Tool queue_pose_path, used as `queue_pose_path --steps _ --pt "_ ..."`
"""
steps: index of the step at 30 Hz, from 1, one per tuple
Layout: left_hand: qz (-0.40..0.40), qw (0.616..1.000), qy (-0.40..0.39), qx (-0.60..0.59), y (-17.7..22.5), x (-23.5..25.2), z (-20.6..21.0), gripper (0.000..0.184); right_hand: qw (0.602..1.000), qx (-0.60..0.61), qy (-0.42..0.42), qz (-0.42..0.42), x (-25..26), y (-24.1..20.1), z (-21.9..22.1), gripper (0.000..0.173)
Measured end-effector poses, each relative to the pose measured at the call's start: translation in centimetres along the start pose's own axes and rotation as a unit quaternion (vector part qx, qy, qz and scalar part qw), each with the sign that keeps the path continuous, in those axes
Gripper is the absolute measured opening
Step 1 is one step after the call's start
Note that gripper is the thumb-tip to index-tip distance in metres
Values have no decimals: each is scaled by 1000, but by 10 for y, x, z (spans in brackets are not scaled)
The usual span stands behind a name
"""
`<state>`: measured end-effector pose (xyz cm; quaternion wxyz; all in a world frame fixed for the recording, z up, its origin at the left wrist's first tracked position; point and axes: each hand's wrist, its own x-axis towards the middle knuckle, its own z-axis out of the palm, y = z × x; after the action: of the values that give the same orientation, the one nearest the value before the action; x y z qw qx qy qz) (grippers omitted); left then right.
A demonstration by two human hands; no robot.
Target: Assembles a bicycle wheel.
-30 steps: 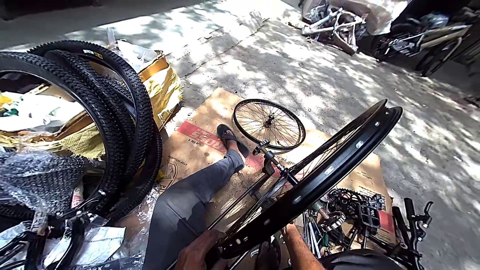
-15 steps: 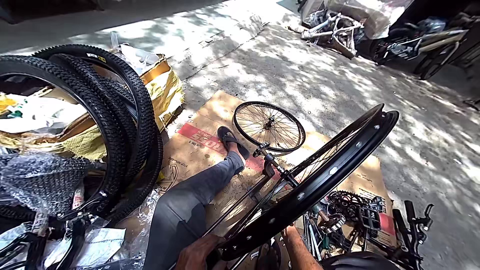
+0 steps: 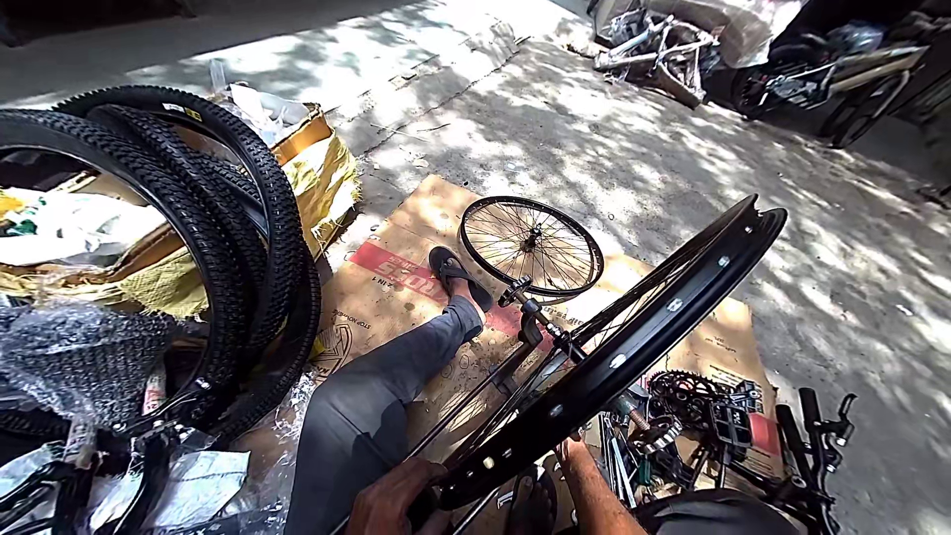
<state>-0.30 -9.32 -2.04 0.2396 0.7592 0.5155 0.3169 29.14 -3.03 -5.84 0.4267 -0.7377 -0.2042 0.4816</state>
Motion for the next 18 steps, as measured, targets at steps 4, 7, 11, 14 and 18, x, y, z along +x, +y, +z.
queue_pose_path --steps 4,7,11,14,18 --pt "-3 1000 -5 3 -2 -1 1 30 998 61 15 -16 19 14 7 36" --pt "6 1000 0 5 -1 2 -1 30 1000 -6 -5 0 3 1 1 37" --pt "-2 999 -46 27 -3 3 0 29 994 106 1 -17 47 37 5 35" --pt "-3 996 -77 40 -6 5 1 27 993 121 3 -13 55 37 9 33" --pt "46 998 26 -20 33 19 -40 31 996 93 3 -12 26 19 6 36"
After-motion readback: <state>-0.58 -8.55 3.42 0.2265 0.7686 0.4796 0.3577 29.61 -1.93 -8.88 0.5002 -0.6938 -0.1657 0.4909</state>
